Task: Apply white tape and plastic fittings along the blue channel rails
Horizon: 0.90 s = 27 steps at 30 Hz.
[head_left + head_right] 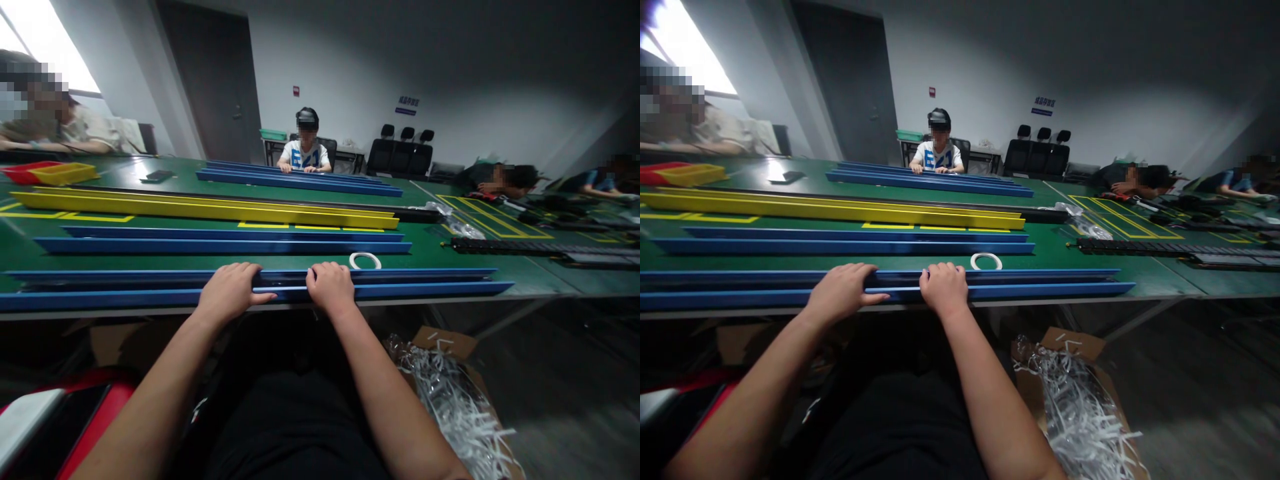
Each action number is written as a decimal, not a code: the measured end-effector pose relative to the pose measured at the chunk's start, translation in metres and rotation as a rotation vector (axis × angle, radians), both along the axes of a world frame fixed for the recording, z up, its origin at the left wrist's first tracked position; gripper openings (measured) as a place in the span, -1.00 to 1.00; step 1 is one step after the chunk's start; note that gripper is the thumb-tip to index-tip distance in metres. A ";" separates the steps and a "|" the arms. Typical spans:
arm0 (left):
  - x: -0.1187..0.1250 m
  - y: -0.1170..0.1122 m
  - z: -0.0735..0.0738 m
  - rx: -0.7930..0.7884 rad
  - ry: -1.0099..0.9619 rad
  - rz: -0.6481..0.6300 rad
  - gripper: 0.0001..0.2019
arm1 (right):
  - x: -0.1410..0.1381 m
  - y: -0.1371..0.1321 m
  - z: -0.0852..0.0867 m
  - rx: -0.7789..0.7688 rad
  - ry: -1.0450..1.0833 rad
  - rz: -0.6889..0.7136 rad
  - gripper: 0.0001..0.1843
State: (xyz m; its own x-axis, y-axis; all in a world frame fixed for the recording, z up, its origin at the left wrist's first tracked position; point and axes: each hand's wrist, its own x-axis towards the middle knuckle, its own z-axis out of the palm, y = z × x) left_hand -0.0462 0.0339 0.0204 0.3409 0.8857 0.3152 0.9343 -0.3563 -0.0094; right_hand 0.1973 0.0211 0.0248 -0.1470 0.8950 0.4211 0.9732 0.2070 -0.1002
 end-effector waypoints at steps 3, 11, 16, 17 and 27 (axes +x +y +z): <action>0.012 -0.002 0.001 0.001 -0.002 0.001 -0.29 | 0.010 0.001 0.001 0.007 0.007 -0.035 -0.55; 0.112 -0.009 0.002 0.021 -0.052 -0.029 -0.34 | 0.099 0.002 0.006 -0.041 -0.004 -0.194 -0.53; 0.164 -0.007 0.001 0.050 -0.093 -0.051 -0.34 | 0.153 0.004 0.004 -0.022 -0.021 -0.216 -0.54; 0.170 -0.006 0.000 0.055 -0.097 -0.055 -0.35 | 0.159 0.005 0.003 -0.016 -0.019 -0.216 -0.55; 0.156 -0.008 -0.003 0.094 -0.074 -0.216 -0.39 | 0.115 0.002 -0.002 0.065 0.037 -0.218 -0.57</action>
